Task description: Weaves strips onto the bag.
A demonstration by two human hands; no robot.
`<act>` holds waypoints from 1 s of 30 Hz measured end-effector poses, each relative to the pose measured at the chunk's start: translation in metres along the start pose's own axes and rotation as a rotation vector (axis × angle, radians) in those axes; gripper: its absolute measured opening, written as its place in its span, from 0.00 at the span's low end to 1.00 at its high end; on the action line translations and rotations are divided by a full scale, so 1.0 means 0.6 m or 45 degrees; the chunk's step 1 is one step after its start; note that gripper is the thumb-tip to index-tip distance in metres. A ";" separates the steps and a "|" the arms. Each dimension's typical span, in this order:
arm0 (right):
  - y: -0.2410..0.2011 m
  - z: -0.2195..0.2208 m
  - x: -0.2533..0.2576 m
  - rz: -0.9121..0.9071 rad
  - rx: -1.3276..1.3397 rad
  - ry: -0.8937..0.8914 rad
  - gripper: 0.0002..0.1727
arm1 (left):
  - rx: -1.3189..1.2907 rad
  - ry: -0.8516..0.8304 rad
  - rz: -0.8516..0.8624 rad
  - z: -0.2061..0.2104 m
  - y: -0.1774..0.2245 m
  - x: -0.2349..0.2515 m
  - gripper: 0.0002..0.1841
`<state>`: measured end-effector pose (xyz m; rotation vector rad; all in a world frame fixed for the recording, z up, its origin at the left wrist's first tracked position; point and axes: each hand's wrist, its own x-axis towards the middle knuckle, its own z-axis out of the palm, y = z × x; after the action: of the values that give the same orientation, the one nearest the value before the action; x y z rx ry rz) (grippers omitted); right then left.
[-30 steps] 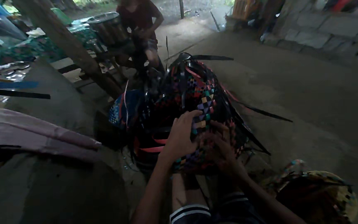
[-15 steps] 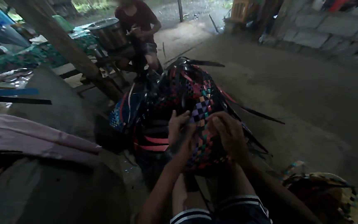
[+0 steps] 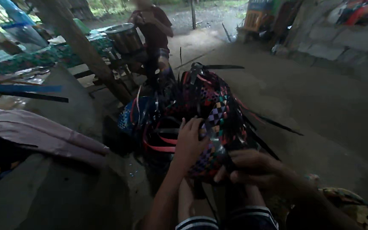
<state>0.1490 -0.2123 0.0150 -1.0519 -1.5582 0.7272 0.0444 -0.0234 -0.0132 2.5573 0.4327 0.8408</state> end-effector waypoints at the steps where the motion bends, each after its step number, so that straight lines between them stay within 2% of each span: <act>1: 0.005 -0.017 0.014 -0.062 -0.069 0.021 0.15 | 0.034 -0.046 0.040 -0.004 0.008 -0.002 0.27; 3: 0.019 -0.051 0.043 -0.017 -0.080 0.203 0.08 | 0.083 -0.048 0.120 0.000 0.011 -0.008 0.25; 6: 0.032 -0.094 0.089 0.149 0.001 0.470 0.08 | 0.031 -0.043 0.114 0.004 0.016 -0.016 0.24; 8: 0.032 -0.099 0.110 0.243 -0.013 0.560 0.08 | 0.012 -0.031 0.124 0.005 0.021 -0.019 0.23; 16: 0.036 -0.092 0.114 0.342 -0.297 0.415 0.06 | -0.016 0.053 0.267 0.017 0.028 -0.021 0.19; 20: 0.040 -0.090 0.097 0.177 -0.737 0.228 0.03 | -0.102 0.009 0.192 0.009 0.033 -0.018 0.17; 22: 0.025 -0.071 0.084 0.288 -1.031 0.203 0.10 | -0.269 -0.068 0.131 0.000 0.028 -0.012 0.15; 24: 0.010 -0.048 0.071 0.521 -1.206 0.059 0.19 | -0.401 -0.138 0.066 -0.008 0.025 -0.005 0.16; 25: 0.013 -0.037 0.063 0.554 -1.274 0.009 0.19 | -0.417 -0.168 0.035 -0.011 0.028 -0.001 0.16; 28: 0.041 0.008 0.028 0.383 -1.397 0.165 0.10 | -0.399 -0.233 -0.010 -0.016 0.034 0.010 0.15; 30: 0.047 0.034 0.008 0.452 -1.305 0.144 0.12 | -0.390 -0.213 -0.022 -0.016 0.029 0.017 0.14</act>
<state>0.1362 -0.1943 -0.0124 -2.1083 -1.6676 0.0234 0.0490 -0.0317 0.0071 2.3124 0.2520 0.6265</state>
